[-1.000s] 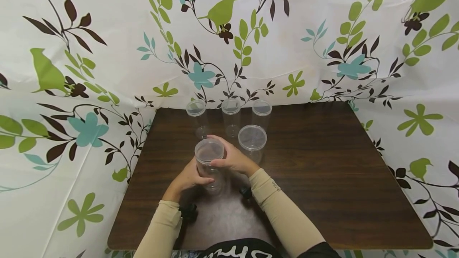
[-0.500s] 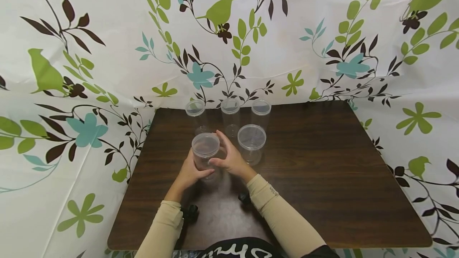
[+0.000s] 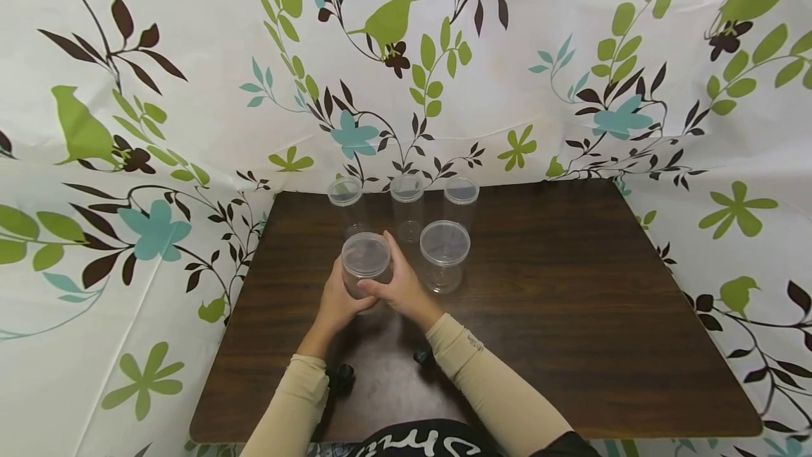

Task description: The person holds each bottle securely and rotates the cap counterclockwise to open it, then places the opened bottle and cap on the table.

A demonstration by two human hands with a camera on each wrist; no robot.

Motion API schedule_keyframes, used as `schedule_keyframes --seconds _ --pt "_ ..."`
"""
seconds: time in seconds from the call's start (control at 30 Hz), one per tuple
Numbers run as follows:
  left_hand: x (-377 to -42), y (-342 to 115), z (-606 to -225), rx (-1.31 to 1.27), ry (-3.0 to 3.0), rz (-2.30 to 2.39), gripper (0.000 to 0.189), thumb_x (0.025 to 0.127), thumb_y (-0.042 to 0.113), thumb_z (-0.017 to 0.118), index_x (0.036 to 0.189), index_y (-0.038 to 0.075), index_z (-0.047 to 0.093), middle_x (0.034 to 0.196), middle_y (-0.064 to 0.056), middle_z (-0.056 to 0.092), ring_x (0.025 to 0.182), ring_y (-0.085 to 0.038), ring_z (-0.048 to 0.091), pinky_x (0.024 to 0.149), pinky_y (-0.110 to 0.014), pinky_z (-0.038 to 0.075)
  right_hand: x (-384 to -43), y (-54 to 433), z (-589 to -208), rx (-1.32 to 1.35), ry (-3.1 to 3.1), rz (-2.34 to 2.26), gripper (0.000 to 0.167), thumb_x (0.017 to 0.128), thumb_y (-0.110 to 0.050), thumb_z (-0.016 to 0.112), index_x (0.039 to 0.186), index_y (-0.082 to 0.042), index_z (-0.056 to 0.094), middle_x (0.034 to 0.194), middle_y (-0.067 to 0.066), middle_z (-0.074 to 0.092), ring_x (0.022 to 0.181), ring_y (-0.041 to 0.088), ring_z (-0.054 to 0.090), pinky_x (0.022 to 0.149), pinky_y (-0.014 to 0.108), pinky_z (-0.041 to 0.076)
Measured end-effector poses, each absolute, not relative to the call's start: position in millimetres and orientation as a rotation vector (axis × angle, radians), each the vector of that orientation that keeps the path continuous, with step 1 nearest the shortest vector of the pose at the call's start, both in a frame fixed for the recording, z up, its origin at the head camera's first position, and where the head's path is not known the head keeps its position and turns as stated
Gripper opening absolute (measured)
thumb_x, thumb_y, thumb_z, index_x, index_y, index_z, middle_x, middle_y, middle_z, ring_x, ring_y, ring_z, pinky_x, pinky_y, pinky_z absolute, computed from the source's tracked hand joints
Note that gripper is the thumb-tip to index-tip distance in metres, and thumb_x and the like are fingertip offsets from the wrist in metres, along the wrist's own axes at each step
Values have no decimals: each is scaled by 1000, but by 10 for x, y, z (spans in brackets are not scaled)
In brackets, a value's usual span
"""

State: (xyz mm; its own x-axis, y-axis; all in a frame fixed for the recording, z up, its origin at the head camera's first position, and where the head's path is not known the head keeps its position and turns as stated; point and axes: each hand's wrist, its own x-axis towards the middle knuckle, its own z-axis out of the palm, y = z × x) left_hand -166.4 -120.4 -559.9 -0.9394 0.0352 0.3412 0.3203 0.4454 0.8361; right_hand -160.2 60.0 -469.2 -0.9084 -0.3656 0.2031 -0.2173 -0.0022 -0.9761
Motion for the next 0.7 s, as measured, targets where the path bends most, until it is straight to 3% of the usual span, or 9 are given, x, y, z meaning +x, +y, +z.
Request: schedule_keyframes --seconds 0.2,0.43,0.7 --pt "-1626 -1115 -5632 -231 -2423 -1449 107 64 26 95 152 10 36 146 -18 52 132 -35 51 107 -55 41 -1552 475 -4662 -449 2231 -2110 111 78 -25 90 158 5 19 157 28 33 139 41 39 115 52 29" --pt "-1596 -1074 -5609 -245 -2415 -1424 107 62 29 94 151 9 39 144 -19 53 129 -38 54 105 -57 43 -1679 395 -5043 -365 2409 -2162 102 74 -46 90 152 -7 37 144 13 53 127 30 52 107 49 38" --pt "-1592 -1198 -5576 -438 -2440 -1556 105 65 24 94 151 5 37 142 -19 55 127 -36 54 105 -56 43 -1769 575 -4986 -544 2267 -2024 87 79 -24 88 150 -8 41 142 12 54 123 28 53 104 45 41"
